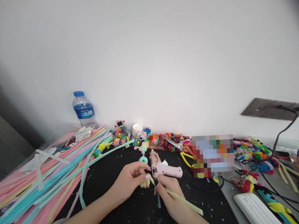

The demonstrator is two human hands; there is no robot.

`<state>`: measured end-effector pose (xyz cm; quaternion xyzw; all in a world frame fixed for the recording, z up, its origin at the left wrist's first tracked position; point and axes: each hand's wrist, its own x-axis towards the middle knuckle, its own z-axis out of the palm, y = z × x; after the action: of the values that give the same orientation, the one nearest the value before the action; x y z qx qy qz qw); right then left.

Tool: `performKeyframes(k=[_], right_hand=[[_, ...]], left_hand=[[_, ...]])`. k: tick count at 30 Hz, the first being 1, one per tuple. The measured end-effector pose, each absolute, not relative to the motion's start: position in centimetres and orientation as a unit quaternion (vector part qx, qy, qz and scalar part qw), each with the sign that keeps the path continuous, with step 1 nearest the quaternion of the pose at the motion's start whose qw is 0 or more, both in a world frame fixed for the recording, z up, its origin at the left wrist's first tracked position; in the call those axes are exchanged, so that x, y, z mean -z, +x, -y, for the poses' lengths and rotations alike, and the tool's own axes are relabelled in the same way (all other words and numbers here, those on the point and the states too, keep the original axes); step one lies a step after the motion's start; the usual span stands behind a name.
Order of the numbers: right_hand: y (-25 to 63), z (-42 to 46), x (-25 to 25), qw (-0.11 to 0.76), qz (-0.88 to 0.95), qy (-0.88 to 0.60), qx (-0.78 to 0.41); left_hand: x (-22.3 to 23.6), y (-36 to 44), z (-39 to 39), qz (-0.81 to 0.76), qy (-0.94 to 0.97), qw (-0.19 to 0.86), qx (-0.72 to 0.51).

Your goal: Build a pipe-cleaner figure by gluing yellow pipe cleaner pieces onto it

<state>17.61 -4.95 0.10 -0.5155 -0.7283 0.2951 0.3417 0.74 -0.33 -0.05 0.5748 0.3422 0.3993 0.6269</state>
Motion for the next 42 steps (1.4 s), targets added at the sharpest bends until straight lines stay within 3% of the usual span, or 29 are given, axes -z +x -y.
performKeyframes(k=[6,18,29,42], right_hand=[[17.7,5.1,0.2,0.344,0.728,-0.518,-0.289],[17.7,5.0,-0.1,0.345,0.740,-0.499,-0.291],[18.2,4.5,1.1,0.416,0.676,-0.527,-0.302],[18.4,4.2,1.2,0.422,0.657,-0.520,-0.345]], left_hand=[[0.1,0.4,0.1,-0.340,0.620,0.607,-0.363],[-0.3,0.0,0.1,-0.371,0.718,0.463,-0.363],[-0.5,0.1,0.2,-0.348,0.630,0.614,-0.325],[-0.6,-0.2,0.0,-0.408,0.723,0.454,-0.324]])
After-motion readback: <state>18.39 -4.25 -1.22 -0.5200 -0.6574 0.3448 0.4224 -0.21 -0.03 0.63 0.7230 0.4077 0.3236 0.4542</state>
